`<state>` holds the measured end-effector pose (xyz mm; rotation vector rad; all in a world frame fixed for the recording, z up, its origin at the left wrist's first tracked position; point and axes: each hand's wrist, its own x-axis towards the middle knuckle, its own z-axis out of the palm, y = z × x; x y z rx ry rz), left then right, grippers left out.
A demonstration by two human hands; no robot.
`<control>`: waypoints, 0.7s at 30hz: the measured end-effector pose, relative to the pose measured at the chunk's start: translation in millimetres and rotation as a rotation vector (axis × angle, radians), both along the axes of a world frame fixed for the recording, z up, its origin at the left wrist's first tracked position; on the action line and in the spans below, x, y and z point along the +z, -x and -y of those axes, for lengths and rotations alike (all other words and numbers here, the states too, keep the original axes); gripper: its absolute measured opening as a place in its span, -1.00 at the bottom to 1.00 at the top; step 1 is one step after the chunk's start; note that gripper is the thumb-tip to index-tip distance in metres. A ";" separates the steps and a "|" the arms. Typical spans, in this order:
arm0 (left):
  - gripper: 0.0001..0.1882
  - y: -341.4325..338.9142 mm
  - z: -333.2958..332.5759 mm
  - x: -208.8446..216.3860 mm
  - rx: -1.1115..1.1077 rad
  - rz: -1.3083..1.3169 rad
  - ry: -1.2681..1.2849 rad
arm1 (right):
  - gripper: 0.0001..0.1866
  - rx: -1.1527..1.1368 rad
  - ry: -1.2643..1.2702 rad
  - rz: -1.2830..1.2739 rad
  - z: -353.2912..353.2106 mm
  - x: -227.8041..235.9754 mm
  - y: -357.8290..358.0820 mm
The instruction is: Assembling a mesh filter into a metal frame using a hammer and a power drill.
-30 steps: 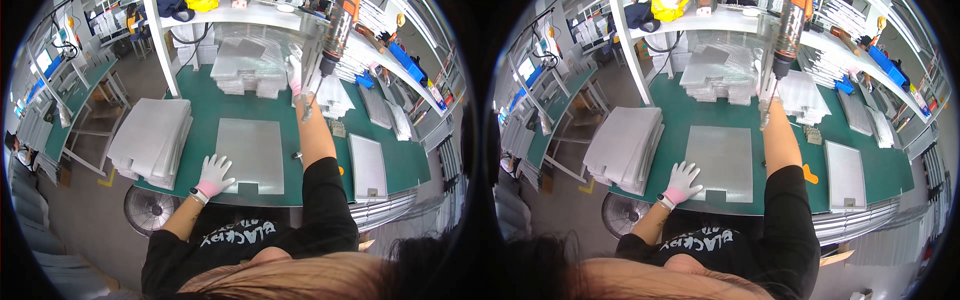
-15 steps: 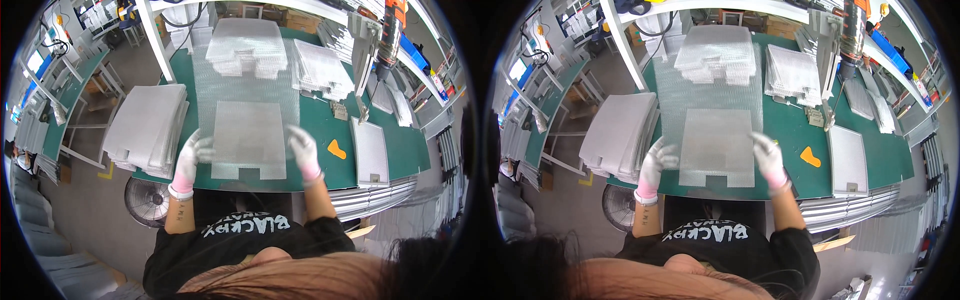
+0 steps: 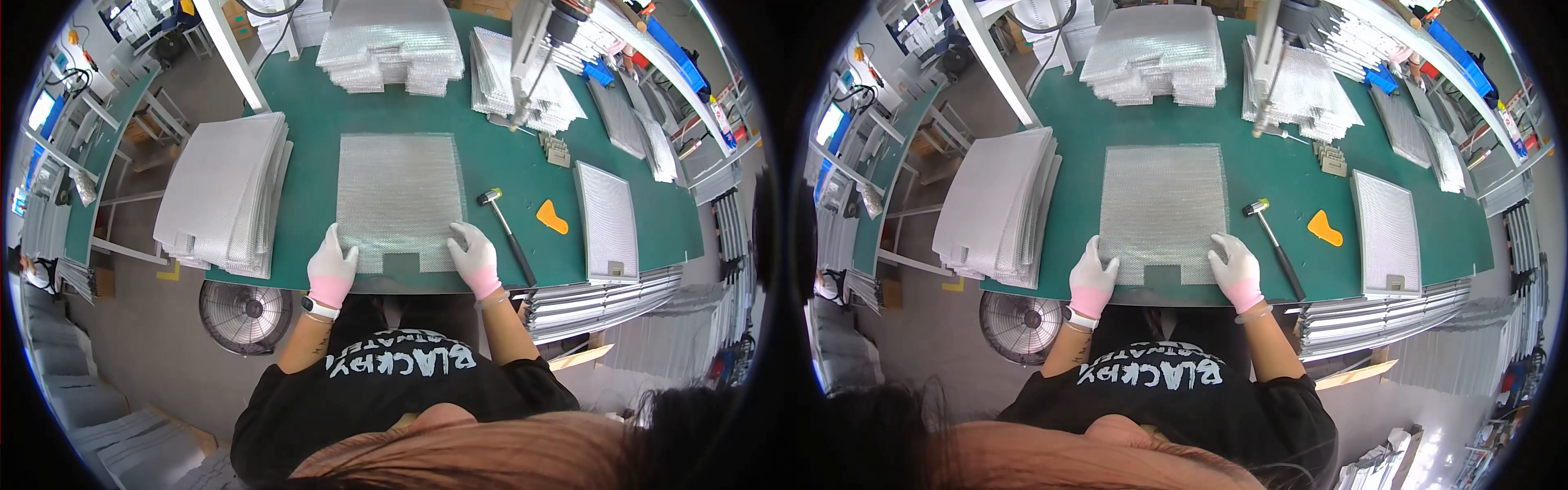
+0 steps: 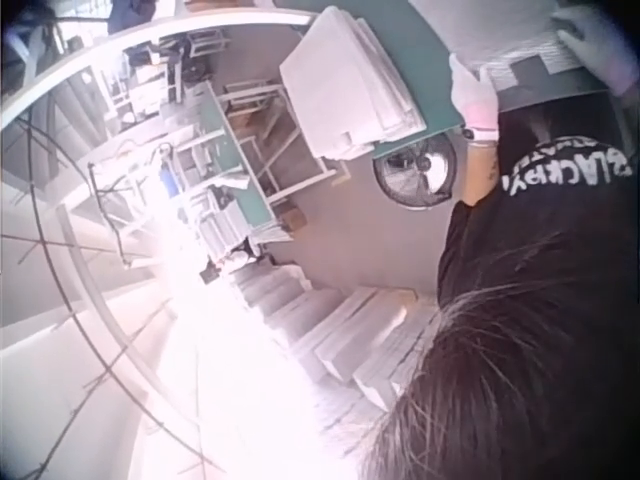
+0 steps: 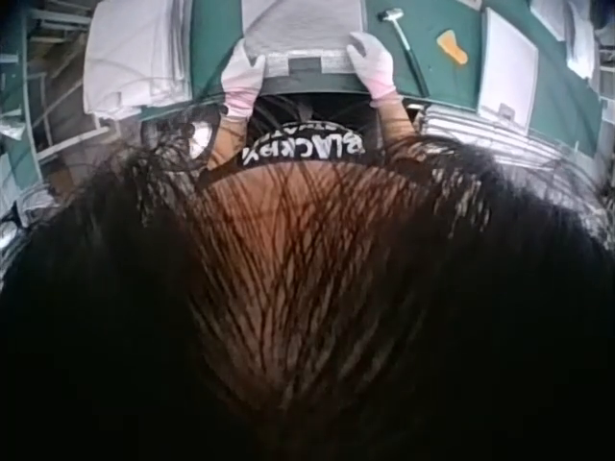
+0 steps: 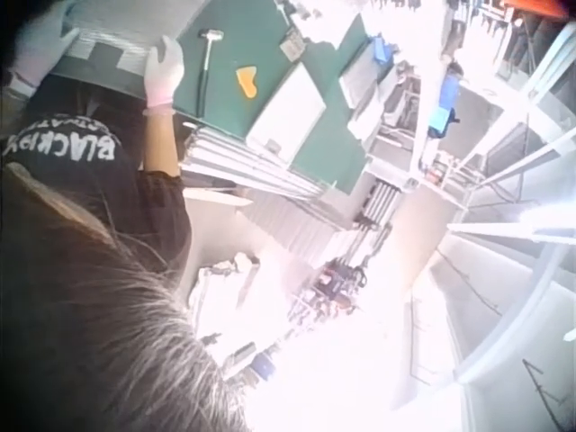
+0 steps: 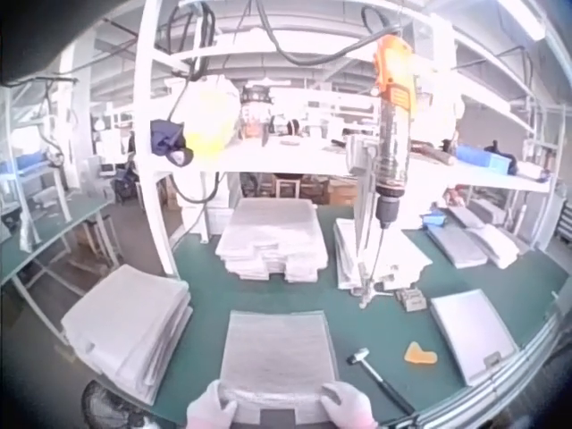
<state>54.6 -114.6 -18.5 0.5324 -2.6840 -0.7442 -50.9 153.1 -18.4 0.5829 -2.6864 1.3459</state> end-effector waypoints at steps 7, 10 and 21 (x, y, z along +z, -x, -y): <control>-0.35 0.7 0.4 -2.1 -0.012 0.020 0.014 | -0.66 -0.015 -0.176 -0.081 2.0 -6.8 -3.1; -0.35 0.9 2.9 -6.6 -0.016 0.023 0.043 | -0.66 -0.014 -0.181 -0.058 2.3 -5.7 -3.7; -0.35 3.4 9.2 -11.8 -0.021 0.039 -0.008 | -0.64 0.004 -0.315 -0.067 3.1 6.0 -2.7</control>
